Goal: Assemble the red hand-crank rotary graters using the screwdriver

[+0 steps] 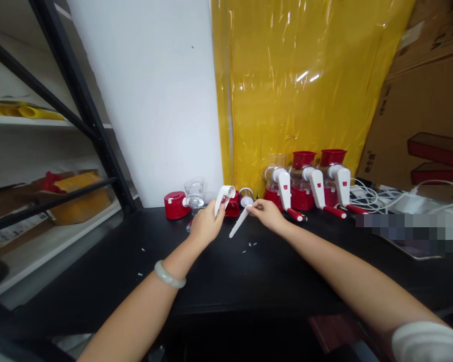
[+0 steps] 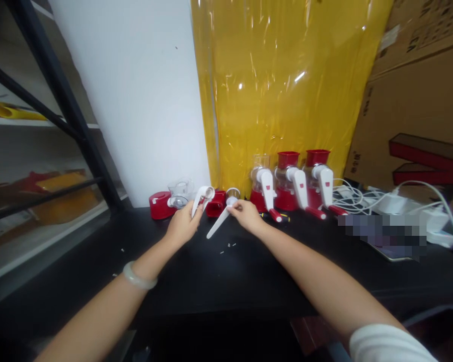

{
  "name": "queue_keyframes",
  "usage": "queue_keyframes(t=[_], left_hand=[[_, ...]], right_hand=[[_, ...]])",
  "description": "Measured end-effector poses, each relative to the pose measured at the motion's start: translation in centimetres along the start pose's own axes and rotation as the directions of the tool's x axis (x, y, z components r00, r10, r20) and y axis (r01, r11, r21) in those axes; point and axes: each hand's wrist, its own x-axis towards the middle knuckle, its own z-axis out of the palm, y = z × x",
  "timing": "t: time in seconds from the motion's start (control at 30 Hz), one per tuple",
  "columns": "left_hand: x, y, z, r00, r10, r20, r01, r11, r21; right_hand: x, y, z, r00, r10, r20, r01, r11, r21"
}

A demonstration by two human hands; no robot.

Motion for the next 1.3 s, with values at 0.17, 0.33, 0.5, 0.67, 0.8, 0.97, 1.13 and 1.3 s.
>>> queue_keyframes(t=[0.17,0.33,0.5,0.67,0.8,0.97,1.13,1.3], left_hand=[[-0.3,0.3,0.5,0.999,0.049,0.025,-0.049,0.998,0.027],[-0.7,0.5,1.4,0.995,0.085,0.048,-0.079,0.990,-0.117],[-0.8,0.6,1.8,0.989,0.149,0.020,-0.143,0.972,-0.186],[-0.7,0.5,1.8,0.985,0.170,0.038,-0.160,0.967,-0.199],[-0.8,0.5,1.7,0.985,0.156,0.072,-0.138,0.970,-0.202],[-1.2,1.1,2.0,0.988,0.136,0.071,-0.119,0.972,-0.204],[-0.4,0.2,1.9,0.993,0.111,0.048,-0.100,0.976,-0.192],[1.0,-1.1,0.7,0.998,-0.023,0.062,0.027,0.998,-0.061]], right_hand=[[-0.2,-0.3,-1.1,0.991,0.062,-0.120,0.036,0.731,0.681],[-0.8,-1.7,-1.0,0.990,0.077,-0.114,0.043,0.614,0.788],[-1.1,-2.1,-0.4,0.991,0.091,-0.097,0.029,0.561,0.827],[-1.2,-2.0,0.1,0.994,0.074,-0.086,0.026,0.595,0.803],[-1.5,-2.0,0.5,0.997,0.031,-0.067,0.034,0.615,0.788],[-2.5,-2.2,1.6,1.000,-0.003,-0.027,0.021,0.718,0.696],[-1.1,-2.9,0.9,0.991,-0.126,0.035,0.088,0.842,0.532],[3.5,-1.9,-0.4,0.966,-0.247,-0.070,0.229,0.953,-0.200]])
